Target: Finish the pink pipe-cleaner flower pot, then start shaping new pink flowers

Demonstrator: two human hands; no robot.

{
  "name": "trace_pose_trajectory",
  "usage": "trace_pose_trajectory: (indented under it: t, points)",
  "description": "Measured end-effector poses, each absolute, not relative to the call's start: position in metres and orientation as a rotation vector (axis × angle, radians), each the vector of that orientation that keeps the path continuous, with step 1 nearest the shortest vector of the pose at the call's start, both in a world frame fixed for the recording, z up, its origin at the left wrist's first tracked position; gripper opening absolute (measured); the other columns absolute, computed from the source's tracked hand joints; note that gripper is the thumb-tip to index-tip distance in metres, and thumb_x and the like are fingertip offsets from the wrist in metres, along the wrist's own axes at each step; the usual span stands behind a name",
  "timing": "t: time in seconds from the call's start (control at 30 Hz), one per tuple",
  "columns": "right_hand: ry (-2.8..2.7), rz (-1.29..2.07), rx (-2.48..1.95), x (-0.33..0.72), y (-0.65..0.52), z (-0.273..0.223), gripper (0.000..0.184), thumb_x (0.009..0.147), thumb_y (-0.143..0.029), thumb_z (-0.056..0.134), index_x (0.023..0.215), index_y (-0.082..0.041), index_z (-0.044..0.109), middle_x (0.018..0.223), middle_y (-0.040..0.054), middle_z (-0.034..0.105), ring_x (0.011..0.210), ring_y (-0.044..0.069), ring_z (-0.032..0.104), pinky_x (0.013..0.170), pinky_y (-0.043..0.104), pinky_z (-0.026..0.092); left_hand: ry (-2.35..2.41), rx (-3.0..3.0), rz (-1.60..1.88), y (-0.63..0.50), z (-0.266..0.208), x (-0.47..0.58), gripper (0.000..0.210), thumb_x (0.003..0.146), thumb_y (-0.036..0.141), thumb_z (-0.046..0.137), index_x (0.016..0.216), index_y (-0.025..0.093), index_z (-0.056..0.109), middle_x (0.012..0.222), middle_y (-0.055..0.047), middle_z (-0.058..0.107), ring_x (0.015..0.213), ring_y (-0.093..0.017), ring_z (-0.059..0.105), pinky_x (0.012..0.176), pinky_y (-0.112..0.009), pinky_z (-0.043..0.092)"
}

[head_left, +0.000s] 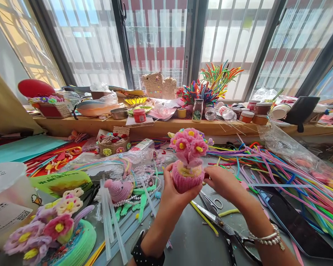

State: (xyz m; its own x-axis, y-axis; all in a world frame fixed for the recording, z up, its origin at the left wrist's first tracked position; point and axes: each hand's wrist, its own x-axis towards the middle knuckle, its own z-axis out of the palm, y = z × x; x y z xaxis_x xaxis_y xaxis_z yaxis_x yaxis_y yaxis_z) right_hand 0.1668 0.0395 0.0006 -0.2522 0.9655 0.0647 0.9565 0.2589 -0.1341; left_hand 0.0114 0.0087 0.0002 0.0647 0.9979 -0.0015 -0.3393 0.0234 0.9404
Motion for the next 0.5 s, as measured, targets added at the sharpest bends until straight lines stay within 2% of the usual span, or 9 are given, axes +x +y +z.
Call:
trace_pose_trajectory:
  t: [0.1, 0.23, 0.33, 0.43, 0.5]
  points:
    - [-2.21, 0.108, -1.723, 0.176, 0.027, 0.02, 0.015, 0.084, -0.02, 0.046, 0.084, -0.016, 0.061, 0.084, 0.0046, 0.066, 0.077, 0.016, 0.06, 0.069, 0.027, 0.045, 0.883, 0.964, 1.284, 0.01, -0.005, 0.012, 0.075, 0.053, 0.024, 0.078, 0.115, 0.022, 0.036, 0.113, -0.008, 0.057, 0.102, -0.024, 0.055, 0.093, -0.038, 0.038]
    - [-1.818, 0.413, -1.352, 0.181, 0.01, 0.037, 0.013, 0.08, -0.03, 0.055, 0.079, -0.018, 0.062, 0.079, 0.0033, 0.066, 0.075, 0.015, 0.061, 0.067, 0.027, 0.048, 0.735, 0.962, 1.274, 0.013, -0.009, 0.013, 0.076, 0.06, 0.026, 0.074, 0.124, 0.02, 0.033, 0.123, -0.011, 0.052, 0.112, -0.026, 0.049, 0.099, -0.043, 0.031]
    - [-1.721, 0.723, -1.182, 0.18, -0.001, 0.044, 0.019, 0.076, -0.038, 0.06, 0.075, -0.019, 0.063, 0.094, 0.006, 0.066, 0.088, 0.018, 0.061, 0.072, 0.028, 0.05, 0.778, 1.001, 1.306, 0.015, -0.011, 0.013, 0.074, 0.059, 0.026, 0.074, 0.122, 0.019, 0.037, 0.12, -0.012, 0.055, 0.111, -0.027, 0.05, 0.098, -0.043, 0.032]
    - [-1.714, 0.97, -1.132, 0.174, -0.009, 0.049, 0.017, 0.074, -0.035, 0.063, 0.072, -0.019, 0.064, 0.115, 0.008, 0.06, 0.101, 0.021, 0.058, 0.078, 0.029, 0.05, 0.912, 1.06, 1.368, 0.018, -0.016, 0.012, 0.07, 0.056, 0.027, 0.076, 0.117, 0.02, 0.043, 0.113, -0.01, 0.058, 0.107, -0.027, 0.053, 0.095, -0.042, 0.036]
    - [-1.723, 1.074, -1.121, 0.168, -0.013, 0.05, 0.014, 0.074, -0.033, 0.064, 0.072, -0.019, 0.064, 0.119, 0.0085, 0.058, 0.108, 0.022, 0.054, 0.083, 0.03, 0.048, 0.973, 1.108, 1.418, 0.02, -0.021, 0.009, 0.068, 0.055, 0.027, 0.076, 0.116, 0.021, 0.045, 0.112, -0.008, 0.057, 0.11, -0.028, 0.051, 0.096, -0.041, 0.036]
